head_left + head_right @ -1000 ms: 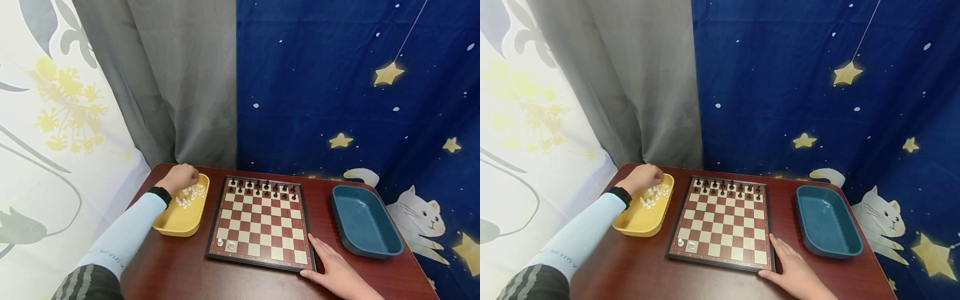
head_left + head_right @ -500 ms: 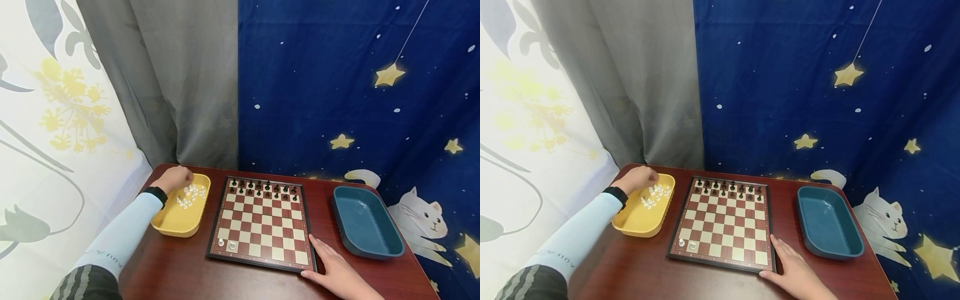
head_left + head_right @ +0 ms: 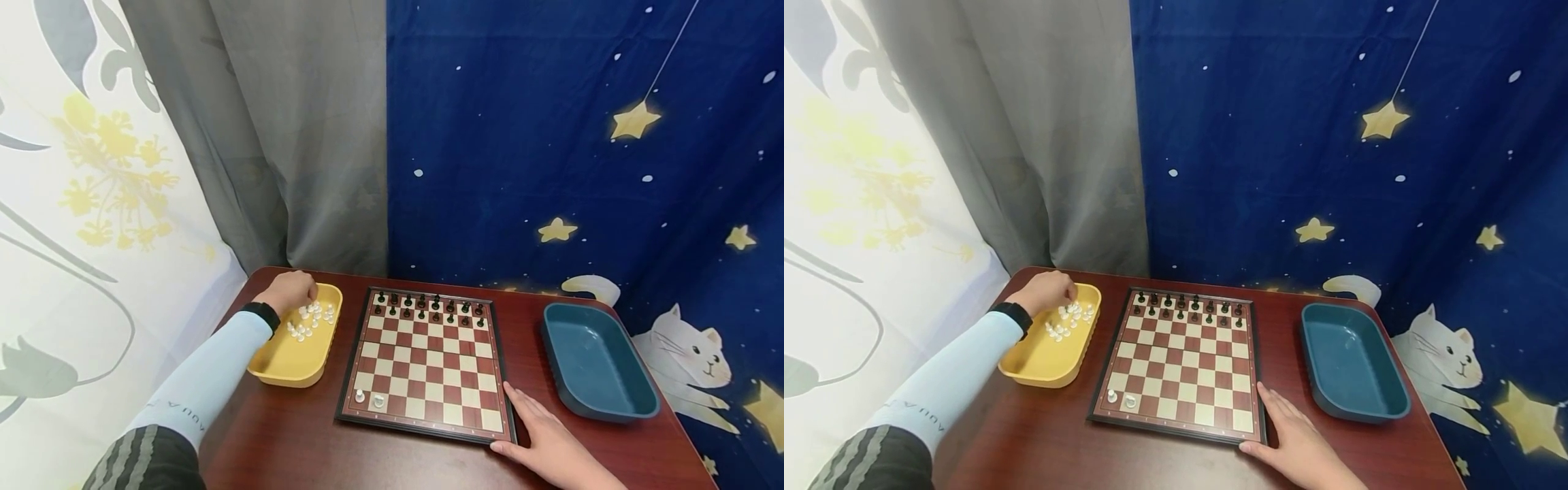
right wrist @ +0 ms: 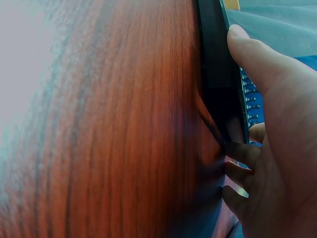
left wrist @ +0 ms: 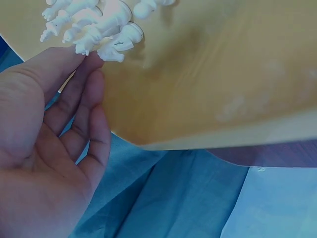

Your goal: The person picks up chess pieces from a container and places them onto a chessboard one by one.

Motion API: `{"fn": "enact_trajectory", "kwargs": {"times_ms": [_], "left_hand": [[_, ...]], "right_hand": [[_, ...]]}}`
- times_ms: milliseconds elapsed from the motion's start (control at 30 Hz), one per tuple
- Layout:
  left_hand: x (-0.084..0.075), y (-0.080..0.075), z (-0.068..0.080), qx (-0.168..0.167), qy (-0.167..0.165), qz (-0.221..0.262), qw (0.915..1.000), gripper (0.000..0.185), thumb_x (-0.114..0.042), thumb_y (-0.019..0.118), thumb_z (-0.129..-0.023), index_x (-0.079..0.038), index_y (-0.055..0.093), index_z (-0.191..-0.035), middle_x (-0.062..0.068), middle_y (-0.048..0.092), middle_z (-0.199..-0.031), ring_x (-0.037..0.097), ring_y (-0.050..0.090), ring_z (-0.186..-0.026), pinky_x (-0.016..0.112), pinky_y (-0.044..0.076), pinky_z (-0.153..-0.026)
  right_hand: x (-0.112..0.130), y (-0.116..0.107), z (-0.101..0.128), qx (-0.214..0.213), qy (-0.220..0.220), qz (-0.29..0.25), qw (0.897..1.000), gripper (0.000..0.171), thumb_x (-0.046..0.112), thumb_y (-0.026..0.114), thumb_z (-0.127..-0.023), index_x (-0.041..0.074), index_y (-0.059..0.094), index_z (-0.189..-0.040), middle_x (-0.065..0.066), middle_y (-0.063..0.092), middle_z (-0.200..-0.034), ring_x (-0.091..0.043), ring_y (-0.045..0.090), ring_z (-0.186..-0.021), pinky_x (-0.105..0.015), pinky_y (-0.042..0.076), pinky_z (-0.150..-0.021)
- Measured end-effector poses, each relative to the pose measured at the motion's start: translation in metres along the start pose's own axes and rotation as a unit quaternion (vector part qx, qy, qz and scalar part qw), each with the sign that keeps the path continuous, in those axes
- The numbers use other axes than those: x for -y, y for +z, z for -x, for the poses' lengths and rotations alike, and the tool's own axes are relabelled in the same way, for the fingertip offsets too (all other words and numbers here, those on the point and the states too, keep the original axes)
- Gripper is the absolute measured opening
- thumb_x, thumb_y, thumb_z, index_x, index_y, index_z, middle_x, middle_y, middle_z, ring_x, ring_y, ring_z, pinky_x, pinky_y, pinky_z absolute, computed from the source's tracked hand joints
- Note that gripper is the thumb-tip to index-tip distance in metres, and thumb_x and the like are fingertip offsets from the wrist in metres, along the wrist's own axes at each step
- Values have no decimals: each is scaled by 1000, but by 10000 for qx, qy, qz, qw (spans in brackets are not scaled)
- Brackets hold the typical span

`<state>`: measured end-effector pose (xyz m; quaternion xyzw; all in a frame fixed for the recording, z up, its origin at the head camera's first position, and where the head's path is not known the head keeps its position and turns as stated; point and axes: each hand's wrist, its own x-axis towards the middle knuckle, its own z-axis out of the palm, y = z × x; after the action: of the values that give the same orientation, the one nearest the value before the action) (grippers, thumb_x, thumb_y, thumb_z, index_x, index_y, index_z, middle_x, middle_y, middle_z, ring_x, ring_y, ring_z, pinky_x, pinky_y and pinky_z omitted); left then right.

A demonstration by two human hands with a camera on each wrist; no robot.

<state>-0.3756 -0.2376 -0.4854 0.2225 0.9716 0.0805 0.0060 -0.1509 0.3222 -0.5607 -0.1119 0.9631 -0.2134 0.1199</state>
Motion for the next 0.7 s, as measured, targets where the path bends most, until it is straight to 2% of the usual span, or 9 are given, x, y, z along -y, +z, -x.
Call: {"fn": "enact_trajectory", "kwargs": {"times_ms": [233,467,567,700], "left_hand": [[1,-7,3,-56,-243,69,9997,32,-7,79,-97,-12,68,-67,-2,39,-65,20,42,-64,35,38,-64],[-8,-36,17,-559,-277,120,9980,9,-10,80,-99,-10,82,-90,1,65,-81,23,58,-76,40,53,-73],[-16,-47,24,-701,-196,229,9971,6,-12,80,-100,-12,83,-95,2,70,-86,24,63,-80,42,56,-75],[-38,-56,33,-753,83,173,9970,2,-16,82,-100,-14,84,-100,0,74,-92,24,66,-85,45,59,-80]], "right_hand": [[-2,0,1,-63,-98,37,9999,128,88,72,-82,9,32,-174,-26,44,-169,-49,46,-153,-70,45,-114],[-1,0,0,-112,-151,41,9998,128,89,71,-82,9,32,-174,-26,44,-169,-48,46,-152,-70,46,-113],[-1,-1,1,-125,-164,23,9998,128,89,71,-82,10,32,-174,-25,44,-169,-47,46,-153,-70,45,-113],[-2,-1,1,-114,-175,26,9998,128,90,71,-82,10,32,-174,-25,44,-169,-47,46,-153,-70,46,-113]]}}
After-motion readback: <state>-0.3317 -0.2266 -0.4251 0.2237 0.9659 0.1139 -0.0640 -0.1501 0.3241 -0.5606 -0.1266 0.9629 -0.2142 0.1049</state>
